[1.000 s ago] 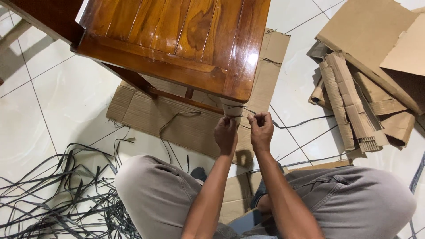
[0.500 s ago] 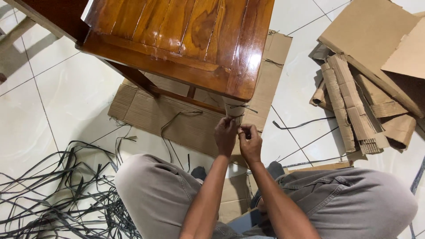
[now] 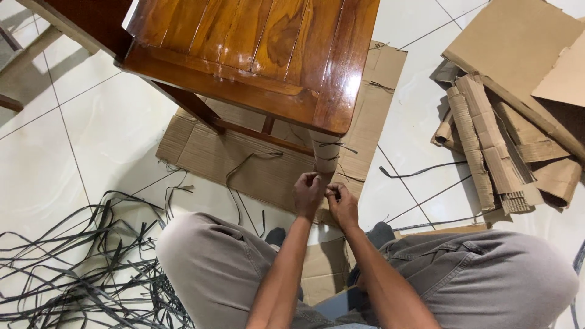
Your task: Wrapping a wooden chair leg with cardboard and securing it with plastic straps
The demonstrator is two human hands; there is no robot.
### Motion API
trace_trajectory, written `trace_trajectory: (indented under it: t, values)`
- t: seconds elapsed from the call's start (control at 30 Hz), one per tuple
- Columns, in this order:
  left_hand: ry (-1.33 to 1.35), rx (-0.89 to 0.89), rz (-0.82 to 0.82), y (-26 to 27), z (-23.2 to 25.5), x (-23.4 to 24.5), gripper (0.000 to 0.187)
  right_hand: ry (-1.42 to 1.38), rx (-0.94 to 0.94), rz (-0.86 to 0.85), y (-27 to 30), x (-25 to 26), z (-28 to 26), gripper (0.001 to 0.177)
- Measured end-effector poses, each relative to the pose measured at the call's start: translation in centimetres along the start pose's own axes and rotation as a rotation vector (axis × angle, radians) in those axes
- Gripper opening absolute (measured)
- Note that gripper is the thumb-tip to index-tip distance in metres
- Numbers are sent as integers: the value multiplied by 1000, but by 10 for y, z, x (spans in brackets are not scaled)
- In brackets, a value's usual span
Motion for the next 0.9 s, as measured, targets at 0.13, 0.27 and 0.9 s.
trace_trajectory:
  t: [0.13, 0.27, 0.9]
  values:
    - [-5, 11, -9, -15, -51, 1, 24, 43, -76, -59, -4, -8, 17, 17]
    - [-169, 114, -1, -19, -99, 14, 24, 128, -241, -179, -10, -29, 56, 20]
    - [-330, 375, 94, 59, -163, 123, 38, 153, -89, -553, 24, -137, 14, 25]
Point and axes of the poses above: each hand's wrist, its own y-axis away from the middle knuckle, its own x-axis out of the back of the hand, z = x × y, the point moved 3 cm from there along -y, towards the middle knuckle, and after that the axes turned 13 degrees about -z, right-handed, at the moved point
